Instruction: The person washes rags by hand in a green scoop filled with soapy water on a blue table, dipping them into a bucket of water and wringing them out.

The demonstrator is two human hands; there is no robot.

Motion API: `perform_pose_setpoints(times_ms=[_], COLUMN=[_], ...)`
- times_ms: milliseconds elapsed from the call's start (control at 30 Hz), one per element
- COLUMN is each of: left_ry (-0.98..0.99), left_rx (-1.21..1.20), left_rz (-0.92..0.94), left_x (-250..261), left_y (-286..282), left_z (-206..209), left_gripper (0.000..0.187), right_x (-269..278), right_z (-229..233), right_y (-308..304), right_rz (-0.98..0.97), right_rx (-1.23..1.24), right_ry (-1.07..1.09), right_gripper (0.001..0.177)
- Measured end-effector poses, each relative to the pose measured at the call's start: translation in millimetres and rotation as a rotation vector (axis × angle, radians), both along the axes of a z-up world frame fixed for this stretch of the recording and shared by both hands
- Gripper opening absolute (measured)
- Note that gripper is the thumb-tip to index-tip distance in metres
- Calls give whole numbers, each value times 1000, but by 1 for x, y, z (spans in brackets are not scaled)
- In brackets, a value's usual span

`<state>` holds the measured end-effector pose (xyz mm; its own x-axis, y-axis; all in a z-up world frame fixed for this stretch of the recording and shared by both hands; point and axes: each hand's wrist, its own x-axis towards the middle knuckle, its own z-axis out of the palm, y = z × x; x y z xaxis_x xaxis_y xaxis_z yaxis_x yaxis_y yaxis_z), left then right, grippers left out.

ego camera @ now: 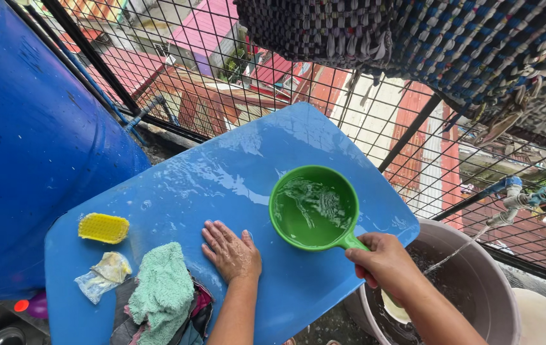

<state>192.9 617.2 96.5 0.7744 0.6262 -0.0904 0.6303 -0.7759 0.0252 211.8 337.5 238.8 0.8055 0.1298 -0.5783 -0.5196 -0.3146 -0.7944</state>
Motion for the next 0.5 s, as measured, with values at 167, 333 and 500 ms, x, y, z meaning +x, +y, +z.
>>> perform_pose_setpoints(times_ms=[167, 333, 500], left_ry=[-162, -350, 167], left_rx=[-74, -227, -509], left_rz=[-9, 13, -84], left_x=[1, 0, -10], left_y=[6, 6, -2], left_z=[-37, -62, 40], left_gripper=[75, 79, 81], right_x=[12, 48, 92], right_z=[-14, -15, -3], right_y=[39, 64, 75], right_rz=[146, 318, 484], right_rx=[43, -84, -342], right_ry=[20, -84, -166], right_gripper=[26, 23, 28])
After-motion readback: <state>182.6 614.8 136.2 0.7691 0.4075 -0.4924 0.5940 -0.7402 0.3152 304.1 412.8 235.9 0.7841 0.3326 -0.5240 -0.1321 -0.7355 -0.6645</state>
